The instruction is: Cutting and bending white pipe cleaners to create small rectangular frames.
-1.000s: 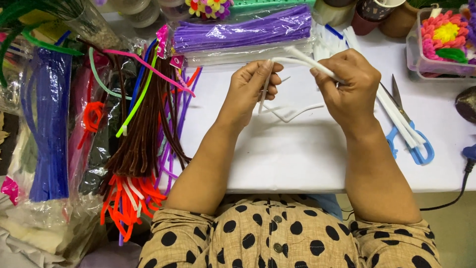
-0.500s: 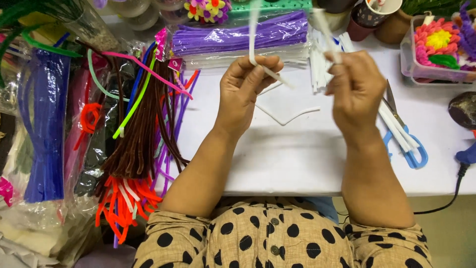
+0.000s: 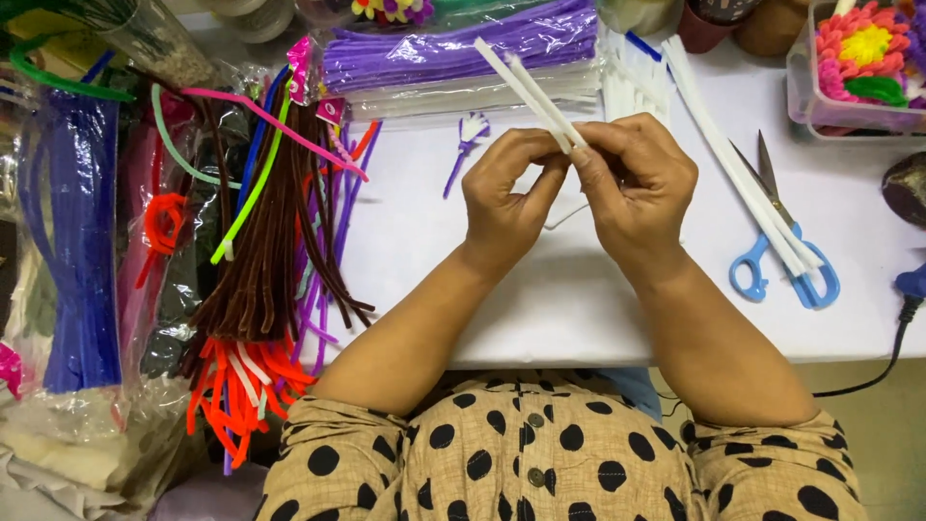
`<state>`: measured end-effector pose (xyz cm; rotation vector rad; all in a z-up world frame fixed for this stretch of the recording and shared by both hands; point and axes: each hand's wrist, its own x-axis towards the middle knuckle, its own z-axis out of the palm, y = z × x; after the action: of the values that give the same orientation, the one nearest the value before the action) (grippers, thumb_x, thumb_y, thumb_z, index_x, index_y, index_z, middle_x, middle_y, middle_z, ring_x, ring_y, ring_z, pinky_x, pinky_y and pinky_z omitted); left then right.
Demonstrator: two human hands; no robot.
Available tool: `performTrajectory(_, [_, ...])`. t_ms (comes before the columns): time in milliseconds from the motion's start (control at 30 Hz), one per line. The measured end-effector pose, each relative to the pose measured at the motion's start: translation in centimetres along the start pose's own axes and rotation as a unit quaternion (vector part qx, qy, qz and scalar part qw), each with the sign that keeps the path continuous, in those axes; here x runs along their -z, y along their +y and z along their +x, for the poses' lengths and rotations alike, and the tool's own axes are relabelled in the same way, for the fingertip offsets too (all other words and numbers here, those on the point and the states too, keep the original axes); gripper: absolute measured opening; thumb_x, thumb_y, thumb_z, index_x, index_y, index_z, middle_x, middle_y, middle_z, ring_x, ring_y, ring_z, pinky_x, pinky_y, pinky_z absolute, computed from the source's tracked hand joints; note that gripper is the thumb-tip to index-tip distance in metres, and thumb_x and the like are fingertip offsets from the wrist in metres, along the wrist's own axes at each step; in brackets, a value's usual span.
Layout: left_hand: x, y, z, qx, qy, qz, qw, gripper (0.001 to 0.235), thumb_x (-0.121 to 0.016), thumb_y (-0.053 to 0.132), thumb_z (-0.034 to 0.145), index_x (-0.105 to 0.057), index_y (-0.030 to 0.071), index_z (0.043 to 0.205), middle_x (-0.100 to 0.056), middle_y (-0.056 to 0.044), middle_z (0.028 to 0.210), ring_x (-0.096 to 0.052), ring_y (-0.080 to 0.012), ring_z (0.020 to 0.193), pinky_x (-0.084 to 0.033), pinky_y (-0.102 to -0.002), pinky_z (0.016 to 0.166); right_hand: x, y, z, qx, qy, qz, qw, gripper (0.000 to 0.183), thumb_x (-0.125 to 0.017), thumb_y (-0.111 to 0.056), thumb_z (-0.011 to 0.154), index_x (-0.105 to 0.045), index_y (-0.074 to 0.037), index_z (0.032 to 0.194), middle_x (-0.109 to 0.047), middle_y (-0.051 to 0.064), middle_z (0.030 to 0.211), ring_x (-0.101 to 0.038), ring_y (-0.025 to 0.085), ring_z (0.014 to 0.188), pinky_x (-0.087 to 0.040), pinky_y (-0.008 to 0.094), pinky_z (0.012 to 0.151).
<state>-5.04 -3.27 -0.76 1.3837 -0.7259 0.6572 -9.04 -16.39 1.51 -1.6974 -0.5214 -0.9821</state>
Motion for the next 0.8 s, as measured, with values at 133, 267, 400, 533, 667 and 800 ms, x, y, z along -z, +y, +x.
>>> performTrajectory(133, [-0.2, -0.5, -0.2, -0.051, 0.001, 0.062, 0.997, 0.007, -0.076, 0.000, 0.091, -0.074, 0.006, 0.094, -0.073, -0.004, 0.086, -0.072, -0.0204, 0.076, -0.062, -0.030, 0.068, 0.1, 0.2, -0.5, 0.008, 0.014, -0.021, 1.000, 0.010, -0.076, 0.005, 0.100, -0.075, 0.011, 0.108, -0.061, 0.018, 0.082, -0.058, 0.020, 0.057, -0.040, 0.029, 0.048])
performTrajectory(267, [-0.6, -0.5, -0.7, -0.054, 0.015, 0.056, 0.997, 0.007, -0.075, 0.001, 0.092, -0.074, 0.007, 0.095, -0.075, -0.004, 0.089, -0.074, -0.0205, 0.078, -0.061, -0.030, 0.068, 0.0, 0.1, -0.4, 0.005, 0.012, -0.028, 1.000, 0.008, -0.077, 0.005, 0.100, -0.075, 0.011, 0.104, -0.062, 0.017, 0.081, -0.055, 0.018, 0.056, -0.040, 0.028, 0.047])
performTrajectory(400, [-1.0, -0.5, -1.3, 0.030, 0.016, -0.019, 0.999, 0.007, -0.070, -0.003, 0.094, -0.073, 0.000, 0.101, -0.075, -0.015, 0.092, -0.077, -0.0292, 0.087, -0.064, -0.034, 0.075, 0.1, -0.1, 0.0, 0.032, -0.004, -0.087, 0.996, 0.003, -0.073, 0.010, 0.101, -0.075, 0.012, 0.103, -0.063, 0.018, 0.082, -0.057, 0.022, 0.058, -0.041, 0.030, 0.047])
performTrajectory(533, [-1.4, -0.3, -1.7, 0.155, 0.016, -0.170, 0.973, 0.015, -0.067, 0.003, 0.100, -0.072, 0.002, 0.114, -0.077, -0.013, 0.102, -0.075, -0.0189, 0.101, -0.063, -0.034, 0.087, 0.8, 0.4, 0.1, 0.065, -0.007, -0.128, 0.990, 0.003, -0.072, 0.008, 0.104, -0.074, 0.009, 0.101, -0.060, 0.015, 0.082, -0.053, 0.023, 0.059, -0.040, 0.031, 0.047])
performTrajectory(667, [-0.1, 1.1, 0.2, 0.192, 0.031, -0.255, 0.947, 0.023, -0.073, 0.012, 0.101, -0.070, 0.003, 0.123, -0.077, -0.008, 0.103, -0.073, -0.0106, 0.100, -0.063, -0.026, 0.090, 0.7, 0.3, 0.3, 0.070, -0.015, -0.136, 0.988, 0.005, -0.072, 0.008, 0.105, -0.074, 0.008, 0.101, -0.059, 0.013, 0.081, -0.052, 0.022, 0.060, -0.041, 0.030, 0.048])
performTrajectory(800, [0.9, 0.0, 0.3, 0.215, 0.038, -0.253, 0.942, 0.027, -0.065, 0.016, 0.108, -0.068, 0.004, 0.132, -0.078, -0.013, 0.113, -0.078, -0.0143, 0.095, -0.066, -0.026, 0.083, 0.5, 0.4, 0.4, 0.079, -0.033, -0.146, 0.986, 0.006, -0.071, 0.008, 0.104, -0.074, 0.006, 0.099, -0.058, 0.012, 0.080, -0.051, 0.022, 0.061, -0.041, 0.031, 0.048])
